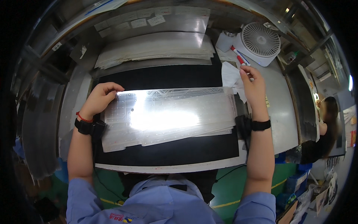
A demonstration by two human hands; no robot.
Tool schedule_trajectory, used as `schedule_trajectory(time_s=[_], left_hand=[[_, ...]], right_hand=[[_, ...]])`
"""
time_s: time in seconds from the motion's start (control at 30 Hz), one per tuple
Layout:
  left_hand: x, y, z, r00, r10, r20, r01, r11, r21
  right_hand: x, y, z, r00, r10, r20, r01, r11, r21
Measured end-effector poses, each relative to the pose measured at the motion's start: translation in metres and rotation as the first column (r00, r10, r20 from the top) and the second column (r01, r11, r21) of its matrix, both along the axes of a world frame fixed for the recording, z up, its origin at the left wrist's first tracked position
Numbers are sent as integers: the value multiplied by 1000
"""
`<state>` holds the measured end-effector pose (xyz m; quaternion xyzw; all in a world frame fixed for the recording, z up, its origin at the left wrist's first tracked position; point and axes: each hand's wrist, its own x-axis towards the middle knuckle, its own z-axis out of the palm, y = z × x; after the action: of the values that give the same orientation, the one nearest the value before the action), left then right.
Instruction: Assembling and inspecting flexible keyboard circuitry components.
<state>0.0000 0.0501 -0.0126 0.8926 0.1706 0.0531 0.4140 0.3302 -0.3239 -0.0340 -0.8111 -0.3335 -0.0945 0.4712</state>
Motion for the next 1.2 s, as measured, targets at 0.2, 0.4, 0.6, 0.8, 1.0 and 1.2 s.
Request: schedule_trajectory(time_s=[0.2,0.4,0.6,0.8,1.0,1.2], left_hand=[[-3,-13,7,987,-159,15,159,986,-54],[-10,-11,20,962,-257,-92,243,960,-138],[-18,0,18,931,-354,-85,334,923,-190],[-24,4,16,923,-368,-111,337,913,-230],[-23,7,16,910,-372,-180,325,913,-245],[-20,4,17,901,-372,-222,336,924,-183]], right_hand=[[9,-2,-10,950,23,310,68,958,-279],[32,-8,-22,993,-50,109,87,928,-363],[3,-7,49,991,51,-127,-45,998,53],[-118,54,113,884,466,21,-461,879,-121],[-204,129,88,643,714,277,-581,691,-431],[-230,175,22,461,831,310,-512,535,-672]])
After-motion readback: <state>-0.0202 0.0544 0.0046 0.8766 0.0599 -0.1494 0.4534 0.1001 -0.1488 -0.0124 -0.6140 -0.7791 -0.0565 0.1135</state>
